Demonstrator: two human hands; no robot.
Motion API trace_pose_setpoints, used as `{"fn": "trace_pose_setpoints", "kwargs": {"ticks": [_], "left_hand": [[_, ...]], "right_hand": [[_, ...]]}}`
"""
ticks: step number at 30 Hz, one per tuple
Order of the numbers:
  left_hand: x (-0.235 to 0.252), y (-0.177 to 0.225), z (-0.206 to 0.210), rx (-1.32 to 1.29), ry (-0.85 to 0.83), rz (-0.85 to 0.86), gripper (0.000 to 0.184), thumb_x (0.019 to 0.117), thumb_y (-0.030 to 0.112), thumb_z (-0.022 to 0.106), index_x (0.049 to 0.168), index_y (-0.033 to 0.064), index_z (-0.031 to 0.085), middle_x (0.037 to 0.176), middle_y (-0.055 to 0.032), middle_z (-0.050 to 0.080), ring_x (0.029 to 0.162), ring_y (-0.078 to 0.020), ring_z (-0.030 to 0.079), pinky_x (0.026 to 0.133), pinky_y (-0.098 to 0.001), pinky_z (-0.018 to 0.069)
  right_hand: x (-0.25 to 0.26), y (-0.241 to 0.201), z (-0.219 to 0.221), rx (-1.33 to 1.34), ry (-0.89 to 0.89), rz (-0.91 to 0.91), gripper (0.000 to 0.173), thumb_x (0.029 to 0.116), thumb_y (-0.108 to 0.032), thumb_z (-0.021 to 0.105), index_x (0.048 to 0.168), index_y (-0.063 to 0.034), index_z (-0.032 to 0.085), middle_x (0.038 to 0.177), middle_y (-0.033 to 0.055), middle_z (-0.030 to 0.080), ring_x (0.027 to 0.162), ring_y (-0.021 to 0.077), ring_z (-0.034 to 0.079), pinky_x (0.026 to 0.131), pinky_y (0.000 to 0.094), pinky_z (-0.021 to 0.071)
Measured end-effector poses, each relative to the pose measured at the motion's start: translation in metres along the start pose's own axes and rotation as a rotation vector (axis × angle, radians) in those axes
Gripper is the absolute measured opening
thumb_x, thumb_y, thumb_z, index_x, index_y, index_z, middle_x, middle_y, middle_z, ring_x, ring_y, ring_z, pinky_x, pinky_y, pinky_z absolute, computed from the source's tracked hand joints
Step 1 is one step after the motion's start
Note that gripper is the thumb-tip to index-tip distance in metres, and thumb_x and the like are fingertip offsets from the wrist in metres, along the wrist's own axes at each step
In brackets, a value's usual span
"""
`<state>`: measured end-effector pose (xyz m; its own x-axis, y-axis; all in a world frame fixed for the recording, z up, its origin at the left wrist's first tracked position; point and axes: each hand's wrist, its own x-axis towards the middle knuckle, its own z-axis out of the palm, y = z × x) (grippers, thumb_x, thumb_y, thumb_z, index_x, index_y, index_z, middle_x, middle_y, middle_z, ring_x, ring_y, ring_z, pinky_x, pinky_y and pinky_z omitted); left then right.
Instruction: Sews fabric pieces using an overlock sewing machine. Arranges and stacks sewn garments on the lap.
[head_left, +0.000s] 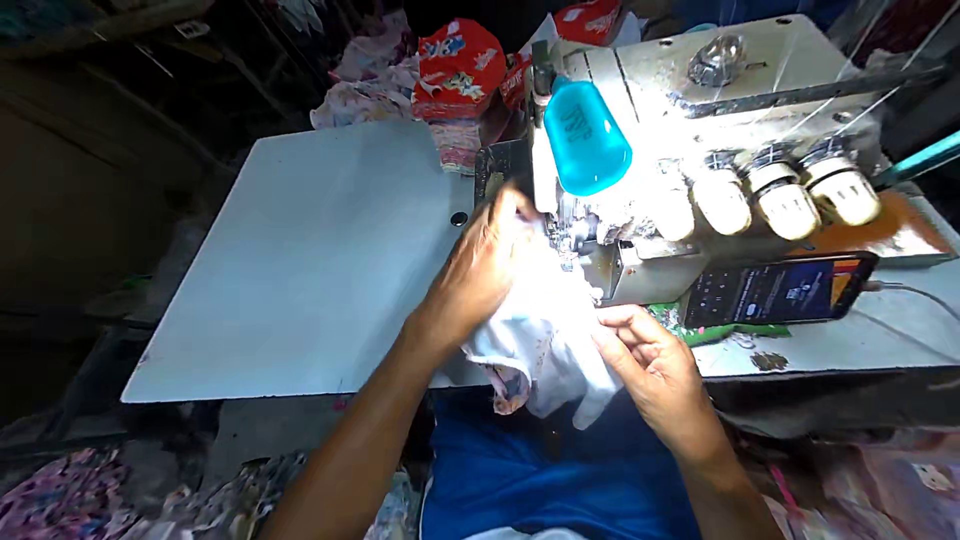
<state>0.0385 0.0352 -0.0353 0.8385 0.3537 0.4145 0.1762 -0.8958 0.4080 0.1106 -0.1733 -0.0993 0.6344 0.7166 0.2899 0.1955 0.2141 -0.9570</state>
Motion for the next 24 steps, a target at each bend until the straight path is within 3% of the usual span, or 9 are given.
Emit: {"fn": "trace_pose_setpoints", "kwargs": {"ticks": [4, 6, 9, 12, 14, 16, 17, 21, 24], "left_hand": [[-0.029, -0.002, -0.005, -0.323, 0.145, -0.259, 0.071, 0.1016, 0.025, 0.059, 0.159, 0.0007, 0.026, 0.163, -0.0199, 0.031, 0.147, -0.0257, 0.040, 0.117, -0.0406, 0.0381], [-0.095, 0.020, 0.001, -0.540, 0.046, -0.485, 0.094, 0.0940, 0.035, 0.070, 0.165, 0.0148, 0.012, 0.159, -0.0053, 0.042, 0.133, -0.0119, 0.054, 0.104, -0.0351, 0.0503], [-0.173, 0.033, -0.001, -0.716, -0.203, -0.649, 0.059, 0.0812, 0.021, 0.083, 0.129, -0.0002, 0.056, 0.101, -0.0012, 0.071, 0.089, -0.0057, 0.070, 0.081, -0.0271, 0.0597], [-0.165, -0.007, -0.077, -0.372, -0.224, -0.402, 0.018, 0.0936, 0.022, 0.071, 0.109, 0.0123, 0.072, 0.091, 0.0074, 0.072, 0.080, 0.0016, 0.067, 0.073, -0.0203, 0.0582], [-0.137, -0.022, -0.131, 0.116, -0.039, -0.267, 0.038, 0.1006, 0.026, 0.064, 0.134, 0.0074, 0.063, 0.110, -0.0129, 0.070, 0.098, -0.0227, 0.066, 0.087, -0.0440, 0.0548], [-0.113, -0.017, -0.153, 0.363, 0.019, -0.246, 0.051, 0.1025, 0.022, 0.059, 0.146, -0.0032, 0.050, 0.135, -0.0368, 0.055, 0.126, -0.0596, 0.048, 0.102, -0.0761, 0.0337], [-0.108, -0.009, -0.150, 0.388, 0.022, -0.229, 0.051, 0.1027, 0.022, 0.058, 0.146, -0.0053, 0.049, 0.140, -0.0395, 0.049, 0.132, -0.0626, 0.041, 0.106, -0.0775, 0.0290], [-0.134, 0.038, -0.071, 0.003, -0.026, -0.040, 0.027, 0.1028, 0.017, 0.059, 0.118, -0.0037, 0.069, 0.118, -0.0174, 0.069, 0.108, -0.0210, 0.068, 0.097, -0.0368, 0.0540], [-0.170, 0.058, -0.003, -0.295, -0.030, -0.052, 0.019, 0.0986, 0.015, 0.065, 0.107, 0.0006, 0.074, 0.100, -0.0071, 0.073, 0.087, -0.0090, 0.069, 0.080, -0.0263, 0.0576]], "right_hand": [[-0.015, 0.000, -0.002, 0.040, 0.012, 0.059, 0.014, 0.0970, -0.007, 0.064, 0.110, -0.0014, 0.067, 0.090, -0.0025, 0.072, 0.079, -0.0014, 0.067, 0.073, 0.0132, 0.0565], [-0.025, 0.000, -0.007, 0.067, 0.004, 0.092, 0.017, 0.0955, -0.006, 0.066, 0.111, -0.0008, 0.067, 0.092, -0.0015, 0.073, 0.081, 0.0000, 0.068, 0.075, 0.0147, 0.0574], [-0.035, 0.000, -0.009, 0.108, -0.010, 0.143, 0.015, 0.0940, -0.005, 0.069, 0.108, -0.0027, 0.066, 0.090, -0.0022, 0.073, 0.080, 0.0006, 0.069, 0.076, 0.0161, 0.0585], [-0.036, 0.000, -0.001, 0.139, -0.027, 0.170, 0.011, 0.0926, -0.004, 0.069, 0.103, -0.0058, 0.066, 0.085, -0.0023, 0.071, 0.075, 0.0027, 0.068, 0.071, 0.0191, 0.0588], [-0.038, 0.001, 0.007, 0.150, -0.027, 0.188, 0.015, 0.0916, -0.003, 0.071, 0.105, -0.0056, 0.066, 0.087, 0.0000, 0.070, 0.076, 0.0056, 0.068, 0.071, 0.0216, 0.0589], [-0.043, 0.002, 0.014, 0.165, -0.026, 0.211, 0.019, 0.0925, -0.004, 0.071, 0.111, -0.0057, 0.066, 0.091, 0.0015, 0.071, 0.079, 0.0065, 0.069, 0.072, 0.0223, 0.0594], [-0.046, 0.002, 0.015, 0.170, -0.021, 0.211, 0.019, 0.0930, -0.005, 0.071, 0.111, -0.0057, 0.067, 0.091, 0.0012, 0.071, 0.079, 0.0058, 0.068, 0.072, 0.0217, 0.0592], [-0.067, 0.012, 0.011, 0.113, -0.004, 0.223, 0.008, 0.0977, -0.014, 0.067, 0.105, -0.0108, 0.064, 0.084, -0.0050, 0.066, 0.072, -0.0004, 0.061, 0.065, 0.0163, 0.0520], [-0.083, 0.018, 0.005, 0.113, -0.007, 0.270, 0.018, 0.0942, -0.008, 0.070, 0.110, -0.0096, 0.061, 0.086, -0.0025, 0.069, 0.071, 0.0022, 0.064, 0.064, 0.0179, 0.0542]]}}
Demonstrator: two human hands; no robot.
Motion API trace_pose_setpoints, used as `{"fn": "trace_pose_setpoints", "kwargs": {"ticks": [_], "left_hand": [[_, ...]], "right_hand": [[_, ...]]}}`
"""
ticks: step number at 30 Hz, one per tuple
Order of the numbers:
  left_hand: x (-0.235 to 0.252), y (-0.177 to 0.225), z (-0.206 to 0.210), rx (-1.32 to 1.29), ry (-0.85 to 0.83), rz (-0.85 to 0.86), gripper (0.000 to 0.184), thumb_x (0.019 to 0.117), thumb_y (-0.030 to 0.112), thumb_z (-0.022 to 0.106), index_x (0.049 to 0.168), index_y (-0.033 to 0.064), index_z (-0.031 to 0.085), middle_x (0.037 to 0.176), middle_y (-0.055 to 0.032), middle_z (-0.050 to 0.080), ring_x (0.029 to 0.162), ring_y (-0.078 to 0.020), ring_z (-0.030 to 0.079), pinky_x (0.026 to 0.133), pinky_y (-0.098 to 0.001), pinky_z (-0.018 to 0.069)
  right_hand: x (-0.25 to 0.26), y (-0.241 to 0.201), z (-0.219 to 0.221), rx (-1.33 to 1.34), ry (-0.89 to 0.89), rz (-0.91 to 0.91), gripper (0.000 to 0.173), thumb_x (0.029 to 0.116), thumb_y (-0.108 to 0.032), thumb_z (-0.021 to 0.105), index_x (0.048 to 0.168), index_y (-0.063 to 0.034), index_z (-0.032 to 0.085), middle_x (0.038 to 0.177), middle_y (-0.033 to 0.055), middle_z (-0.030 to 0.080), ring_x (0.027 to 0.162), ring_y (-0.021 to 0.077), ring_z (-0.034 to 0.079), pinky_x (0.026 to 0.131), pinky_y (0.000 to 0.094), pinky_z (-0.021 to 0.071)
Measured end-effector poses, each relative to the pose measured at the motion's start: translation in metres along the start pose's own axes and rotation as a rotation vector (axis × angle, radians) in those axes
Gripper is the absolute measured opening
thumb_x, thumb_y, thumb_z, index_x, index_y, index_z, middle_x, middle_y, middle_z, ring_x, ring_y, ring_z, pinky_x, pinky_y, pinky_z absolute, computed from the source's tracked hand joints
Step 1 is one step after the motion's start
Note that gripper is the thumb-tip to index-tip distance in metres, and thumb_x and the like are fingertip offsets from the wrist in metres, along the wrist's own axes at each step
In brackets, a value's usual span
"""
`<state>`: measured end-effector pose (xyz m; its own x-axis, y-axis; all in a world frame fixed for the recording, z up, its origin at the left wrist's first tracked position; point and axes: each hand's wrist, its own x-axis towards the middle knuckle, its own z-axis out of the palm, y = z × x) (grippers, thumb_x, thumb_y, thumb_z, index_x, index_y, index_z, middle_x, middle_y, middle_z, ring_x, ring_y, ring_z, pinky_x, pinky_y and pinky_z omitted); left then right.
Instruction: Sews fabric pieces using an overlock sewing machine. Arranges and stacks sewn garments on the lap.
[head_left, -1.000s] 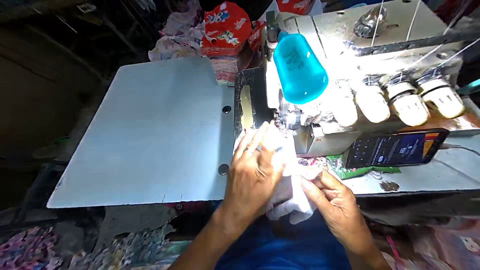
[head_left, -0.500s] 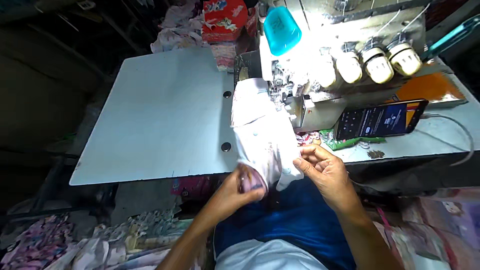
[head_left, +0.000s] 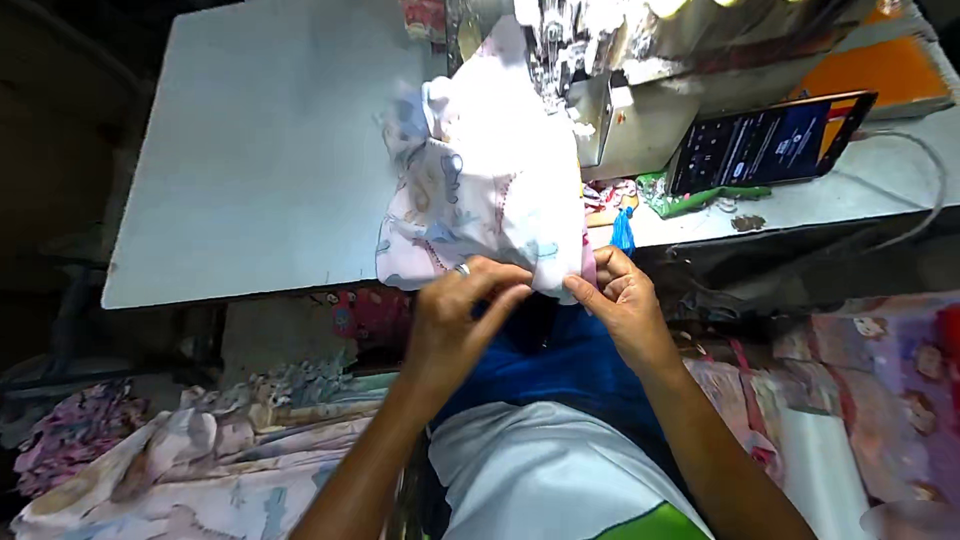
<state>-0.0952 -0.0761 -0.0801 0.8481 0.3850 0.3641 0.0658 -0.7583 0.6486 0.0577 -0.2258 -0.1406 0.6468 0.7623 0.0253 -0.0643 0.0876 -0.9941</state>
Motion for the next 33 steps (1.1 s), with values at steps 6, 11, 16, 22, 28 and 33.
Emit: {"fn": "trace_pose_setpoints", "kwargs": {"ticks": [6, 11, 16, 22, 28, 33], "left_hand": [[-0.043, 0.002, 0.074, -0.166, 0.093, -0.211, 0.047, 0.0873, 0.030, 0.081, 0.123, 0.0030, 0.068, 0.117, -0.0095, 0.069, 0.101, -0.0128, 0.068, 0.085, -0.0292, 0.0586], [-0.054, 0.005, 0.086, -0.113, -0.001, -0.279, 0.065, 0.0831, 0.045, 0.081, 0.131, 0.0049, 0.065, 0.121, -0.0077, 0.068, 0.101, -0.0124, 0.068, 0.085, -0.0298, 0.0579], [-0.059, 0.008, 0.086, -0.015, 0.102, -0.212, 0.033, 0.0911, 0.017, 0.073, 0.122, 0.0042, 0.072, 0.109, -0.0083, 0.073, 0.095, -0.0144, 0.070, 0.084, -0.0294, 0.0577], [-0.058, 0.011, 0.056, 0.067, 0.325, 0.062, 0.005, 0.0953, 0.016, 0.073, 0.099, 0.0140, 0.075, 0.108, -0.0034, 0.068, 0.111, -0.0148, 0.063, 0.095, -0.0308, 0.0515], [-0.069, 0.017, 0.069, 0.134, 0.251, 0.228, 0.005, 0.0933, 0.015, 0.075, 0.098, 0.0147, 0.077, 0.092, -0.0021, 0.074, 0.092, -0.0144, 0.068, 0.088, -0.0310, 0.0511], [-0.075, 0.013, 0.078, 0.167, 0.234, 0.180, 0.005, 0.0935, 0.015, 0.074, 0.096, 0.0150, 0.078, 0.090, -0.0023, 0.074, 0.090, -0.0147, 0.067, 0.085, -0.0295, 0.0511]], "right_hand": [[-0.036, 0.012, -0.005, -0.019, 0.035, 0.082, 0.017, 0.0925, -0.004, 0.070, 0.109, -0.0046, 0.067, 0.092, -0.0007, 0.074, 0.085, 0.0049, 0.071, 0.080, 0.0224, 0.0603], [-0.056, 0.013, -0.002, -0.020, 0.055, 0.039, 0.013, 0.0948, -0.002, 0.067, 0.107, 0.0019, 0.069, 0.095, 0.0022, 0.075, 0.089, 0.0047, 0.072, 0.085, 0.0214, 0.0599], [-0.063, 0.012, 0.000, -0.050, 0.058, -0.013, 0.022, 0.0981, -0.002, 0.063, 0.119, 0.0050, 0.064, 0.102, 0.0055, 0.075, 0.095, 0.0080, 0.073, 0.090, 0.0241, 0.0603], [-0.070, 0.005, 0.000, -0.079, 0.101, -0.031, 0.017, 0.0957, -0.003, 0.067, 0.112, 0.0009, 0.064, 0.096, 0.0031, 0.076, 0.088, 0.0081, 0.074, 0.084, 0.0244, 0.0619], [-0.076, 0.003, -0.001, -0.143, 0.094, -0.049, 0.013, 0.0963, -0.008, 0.067, 0.104, 0.0012, 0.073, 0.102, 0.0057, 0.068, 0.085, 0.0077, 0.070, 0.076, 0.0203, 0.0623], [-0.081, 0.001, -0.004, -0.140, 0.067, -0.016, 0.016, 0.0980, -0.006, 0.064, 0.107, 0.0038, 0.073, 0.103, 0.0077, 0.069, 0.083, 0.0097, 0.071, 0.076, 0.0221, 0.0632]]}}
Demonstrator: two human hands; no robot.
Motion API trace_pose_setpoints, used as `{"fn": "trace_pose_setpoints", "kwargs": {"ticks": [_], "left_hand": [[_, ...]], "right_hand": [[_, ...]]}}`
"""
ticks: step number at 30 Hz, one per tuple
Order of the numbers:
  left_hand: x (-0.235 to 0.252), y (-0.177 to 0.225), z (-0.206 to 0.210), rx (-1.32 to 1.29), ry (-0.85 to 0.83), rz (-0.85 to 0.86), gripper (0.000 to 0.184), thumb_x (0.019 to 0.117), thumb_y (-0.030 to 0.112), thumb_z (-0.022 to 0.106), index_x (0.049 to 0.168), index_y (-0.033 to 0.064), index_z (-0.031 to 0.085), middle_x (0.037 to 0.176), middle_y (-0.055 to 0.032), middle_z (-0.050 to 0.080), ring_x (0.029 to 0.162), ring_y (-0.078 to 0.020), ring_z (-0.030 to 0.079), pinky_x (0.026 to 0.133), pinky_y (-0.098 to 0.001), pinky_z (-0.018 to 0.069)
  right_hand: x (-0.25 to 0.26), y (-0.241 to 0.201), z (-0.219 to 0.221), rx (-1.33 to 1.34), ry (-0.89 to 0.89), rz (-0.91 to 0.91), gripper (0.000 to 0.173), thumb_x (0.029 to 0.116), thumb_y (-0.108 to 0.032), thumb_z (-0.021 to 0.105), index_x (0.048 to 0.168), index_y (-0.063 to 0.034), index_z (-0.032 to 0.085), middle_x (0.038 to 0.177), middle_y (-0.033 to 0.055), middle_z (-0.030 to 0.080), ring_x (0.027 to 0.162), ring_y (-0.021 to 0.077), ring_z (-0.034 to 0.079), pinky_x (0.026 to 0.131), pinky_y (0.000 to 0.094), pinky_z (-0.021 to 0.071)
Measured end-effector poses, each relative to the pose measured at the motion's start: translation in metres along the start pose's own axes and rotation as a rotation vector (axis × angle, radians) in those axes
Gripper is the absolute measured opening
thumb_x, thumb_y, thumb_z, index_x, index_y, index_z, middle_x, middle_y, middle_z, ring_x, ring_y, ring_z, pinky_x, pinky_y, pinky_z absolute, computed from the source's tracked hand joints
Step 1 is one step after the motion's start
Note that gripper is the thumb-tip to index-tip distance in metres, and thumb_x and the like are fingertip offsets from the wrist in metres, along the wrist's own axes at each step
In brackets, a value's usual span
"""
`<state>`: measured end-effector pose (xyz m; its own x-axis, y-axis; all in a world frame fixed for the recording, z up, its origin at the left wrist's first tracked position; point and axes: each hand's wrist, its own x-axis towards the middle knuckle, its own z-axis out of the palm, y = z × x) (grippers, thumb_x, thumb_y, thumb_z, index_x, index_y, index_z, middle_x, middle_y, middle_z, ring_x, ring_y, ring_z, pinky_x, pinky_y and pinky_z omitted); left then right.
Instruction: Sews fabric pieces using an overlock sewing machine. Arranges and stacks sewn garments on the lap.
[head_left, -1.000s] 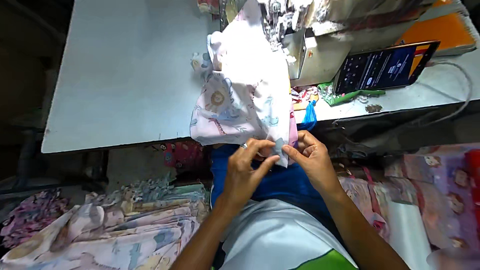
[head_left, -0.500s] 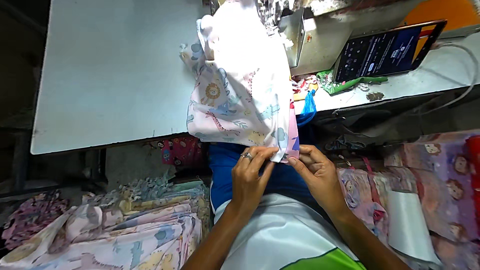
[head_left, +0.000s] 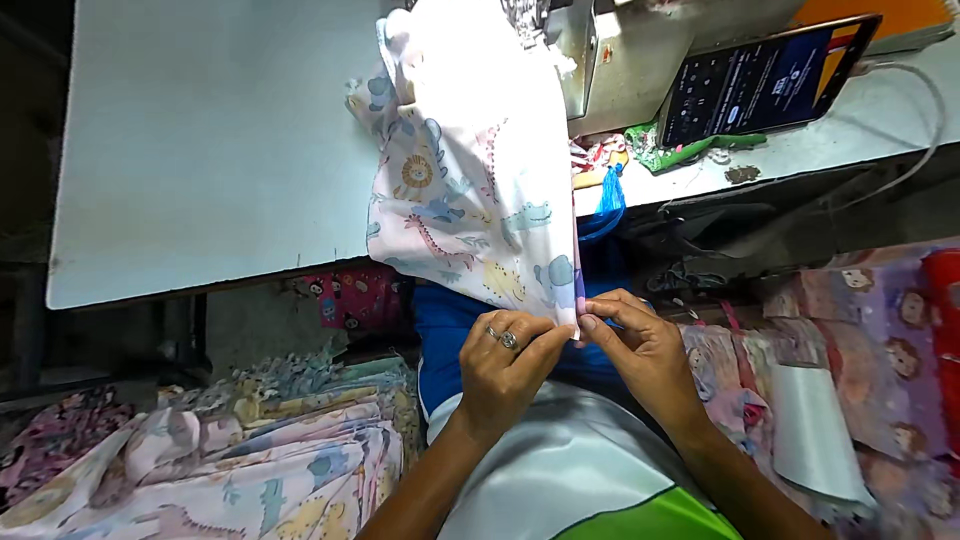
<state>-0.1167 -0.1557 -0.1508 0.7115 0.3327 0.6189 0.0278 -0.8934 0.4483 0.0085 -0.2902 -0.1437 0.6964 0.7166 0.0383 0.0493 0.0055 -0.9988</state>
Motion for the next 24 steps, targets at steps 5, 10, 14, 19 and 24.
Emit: {"fn": "trace_pose_setpoints", "kwargs": {"ticks": [5, 10, 14, 19, 24], "left_hand": [[0.004, -0.001, 0.004, 0.035, -0.013, -0.001, 0.008, 0.0939, 0.015, 0.074, 0.098, 0.0182, 0.080, 0.090, -0.0016, 0.074, 0.090, -0.0144, 0.067, 0.084, -0.0298, 0.0508], [0.001, -0.005, 0.006, -0.015, -0.086, -0.027, 0.010, 0.0964, 0.016, 0.071, 0.100, 0.0163, 0.080, 0.093, -0.0044, 0.074, 0.091, -0.0159, 0.069, 0.082, -0.0294, 0.0537], [-0.016, -0.012, -0.001, -0.351, -0.408, -0.324, 0.046, 0.0847, 0.041, 0.080, 0.111, 0.0031, 0.075, 0.110, -0.0087, 0.075, 0.107, -0.0178, 0.071, 0.092, -0.0386, 0.0578], [0.005, -0.008, -0.042, -1.314, 0.356, -0.925, 0.061, 0.0739, 0.064, 0.078, 0.119, 0.0237, 0.071, 0.110, 0.0053, 0.076, 0.104, -0.0074, 0.071, 0.090, -0.0312, 0.0596], [0.013, -0.013, -0.076, -0.839, 0.739, -1.111, 0.034, 0.1111, 0.032, 0.038, 0.134, 0.0104, 0.051, 0.110, 0.0044, 0.072, 0.102, -0.0068, 0.071, 0.089, -0.0292, 0.0610]], "right_hand": [[0.001, -0.003, -0.002, 0.044, -0.022, 0.019, 0.016, 0.0974, -0.004, 0.063, 0.106, 0.0046, 0.073, 0.103, 0.0078, 0.070, 0.082, 0.0096, 0.072, 0.076, 0.0230, 0.0639], [0.004, 0.005, -0.001, 0.081, -0.033, 0.007, 0.015, 0.0975, -0.007, 0.066, 0.103, 0.0050, 0.073, 0.102, 0.0080, 0.070, 0.081, 0.0105, 0.071, 0.074, 0.0239, 0.0636], [0.006, -0.016, -0.005, 0.411, -0.206, 0.009, 0.008, 0.0992, -0.011, 0.065, 0.101, -0.0067, 0.072, 0.091, -0.0011, 0.070, 0.070, 0.0046, 0.066, 0.063, 0.0214, 0.0595], [0.015, -0.017, -0.004, 0.493, -0.278, 0.032, 0.011, 0.0979, -0.009, 0.066, 0.107, -0.0077, 0.073, 0.095, -0.0011, 0.072, 0.071, 0.0033, 0.066, 0.064, 0.0203, 0.0589], [-0.008, -0.004, -0.003, 0.152, -0.162, -0.006, 0.014, 0.0967, -0.008, 0.066, 0.106, -0.0005, 0.073, 0.096, 0.0016, 0.066, 0.074, 0.0009, 0.064, 0.066, 0.0163, 0.0585]]}}
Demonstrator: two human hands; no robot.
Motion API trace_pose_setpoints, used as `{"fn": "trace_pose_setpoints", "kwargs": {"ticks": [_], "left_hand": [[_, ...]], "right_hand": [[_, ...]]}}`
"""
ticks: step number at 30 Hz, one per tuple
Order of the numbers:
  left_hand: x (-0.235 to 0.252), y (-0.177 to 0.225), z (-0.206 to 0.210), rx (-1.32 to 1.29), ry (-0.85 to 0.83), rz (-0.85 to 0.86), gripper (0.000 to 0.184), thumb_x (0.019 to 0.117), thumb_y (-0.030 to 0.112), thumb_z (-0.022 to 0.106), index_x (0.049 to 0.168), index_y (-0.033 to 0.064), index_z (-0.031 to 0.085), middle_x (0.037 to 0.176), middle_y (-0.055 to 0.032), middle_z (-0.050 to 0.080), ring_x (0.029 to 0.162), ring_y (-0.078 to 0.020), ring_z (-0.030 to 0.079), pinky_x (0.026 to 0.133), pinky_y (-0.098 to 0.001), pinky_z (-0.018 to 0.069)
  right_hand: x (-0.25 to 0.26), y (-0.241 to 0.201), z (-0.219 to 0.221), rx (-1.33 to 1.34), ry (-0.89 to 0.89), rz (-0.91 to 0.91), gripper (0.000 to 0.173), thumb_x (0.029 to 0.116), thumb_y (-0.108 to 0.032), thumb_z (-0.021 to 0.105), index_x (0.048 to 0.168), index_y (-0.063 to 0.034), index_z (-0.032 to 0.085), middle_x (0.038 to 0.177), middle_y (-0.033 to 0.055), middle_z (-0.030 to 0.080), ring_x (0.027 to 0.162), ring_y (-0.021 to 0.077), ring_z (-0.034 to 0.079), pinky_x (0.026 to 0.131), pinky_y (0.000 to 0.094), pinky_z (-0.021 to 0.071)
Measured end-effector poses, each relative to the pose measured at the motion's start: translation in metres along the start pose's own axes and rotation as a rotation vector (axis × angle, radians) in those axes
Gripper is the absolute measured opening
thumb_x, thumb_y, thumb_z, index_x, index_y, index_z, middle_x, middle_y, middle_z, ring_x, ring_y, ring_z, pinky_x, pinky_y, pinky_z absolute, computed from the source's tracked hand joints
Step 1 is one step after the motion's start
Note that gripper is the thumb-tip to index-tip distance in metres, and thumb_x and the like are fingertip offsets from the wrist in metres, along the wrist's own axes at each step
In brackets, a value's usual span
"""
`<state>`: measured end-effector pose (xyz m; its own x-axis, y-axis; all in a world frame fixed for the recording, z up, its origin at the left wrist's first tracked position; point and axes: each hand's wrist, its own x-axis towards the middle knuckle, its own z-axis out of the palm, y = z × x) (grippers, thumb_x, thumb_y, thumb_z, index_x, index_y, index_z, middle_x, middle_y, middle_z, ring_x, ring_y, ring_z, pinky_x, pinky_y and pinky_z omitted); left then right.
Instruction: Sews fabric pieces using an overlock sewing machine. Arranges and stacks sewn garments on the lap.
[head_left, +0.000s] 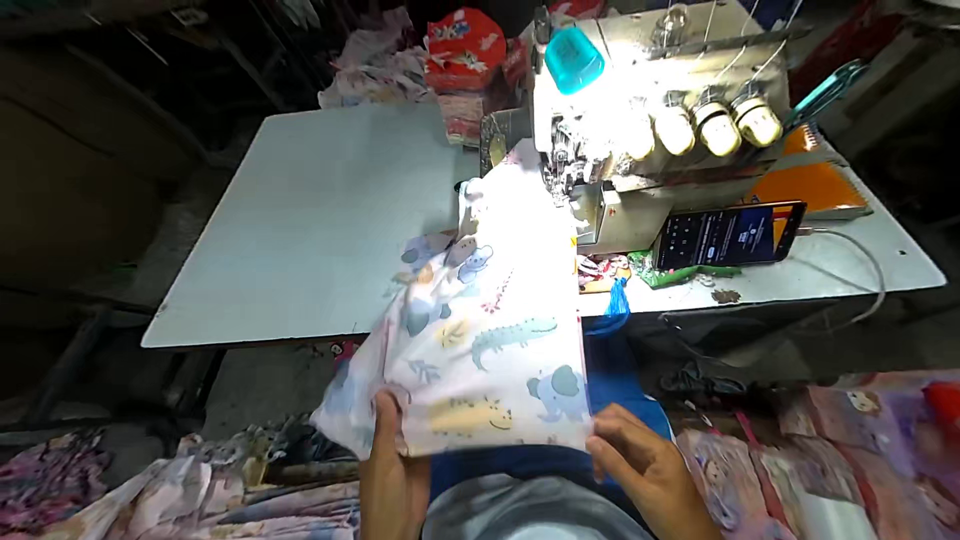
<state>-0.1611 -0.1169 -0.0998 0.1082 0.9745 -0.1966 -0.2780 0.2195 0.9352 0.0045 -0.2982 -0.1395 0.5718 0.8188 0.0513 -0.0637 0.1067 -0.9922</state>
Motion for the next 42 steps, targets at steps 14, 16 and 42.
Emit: {"fn": "trace_pose_setpoints", "kwargs": {"ticks": [14, 16, 42], "left_hand": [[0.073, 0.025, 0.008, 0.299, -0.003, 0.164, 0.028, 0.1096, 0.025, 0.041, 0.125, 0.0057, 0.055, 0.105, 0.0069, 0.072, 0.098, -0.0055, 0.071, 0.088, -0.0267, 0.0605], [0.103, 0.029, 0.005, 0.448, -0.041, 0.271, 0.025, 0.1043, 0.015, 0.053, 0.126, 0.0022, 0.055, 0.110, 0.0032, 0.069, 0.101, -0.0052, 0.069, 0.091, -0.0267, 0.0584], [0.180, 0.036, 0.200, 1.093, -0.650, 0.915, 0.039, 0.0937, 0.036, 0.071, 0.120, 0.0080, 0.075, 0.135, -0.0152, 0.064, 0.130, -0.0324, 0.057, 0.110, -0.0496, 0.0420]], "right_hand": [[0.095, -0.002, -0.004, -0.146, 0.114, -0.202, 0.018, 0.0976, -0.010, 0.064, 0.107, 0.0020, 0.074, 0.098, 0.0038, 0.065, 0.076, 0.0020, 0.065, 0.067, 0.0155, 0.0584], [0.111, -0.003, 0.000, -0.145, 0.131, -0.221, 0.018, 0.0974, -0.008, 0.064, 0.106, 0.0044, 0.073, 0.098, 0.0052, 0.066, 0.077, 0.0030, 0.065, 0.069, 0.0162, 0.0591], [0.163, -0.036, 0.012, -1.026, 0.338, -0.453, 0.036, 0.1006, -0.010, 0.057, 0.134, -0.0131, 0.069, 0.095, 0.0113, 0.061, 0.072, 0.0217, 0.062, 0.058, 0.0344, 0.0509]]}}
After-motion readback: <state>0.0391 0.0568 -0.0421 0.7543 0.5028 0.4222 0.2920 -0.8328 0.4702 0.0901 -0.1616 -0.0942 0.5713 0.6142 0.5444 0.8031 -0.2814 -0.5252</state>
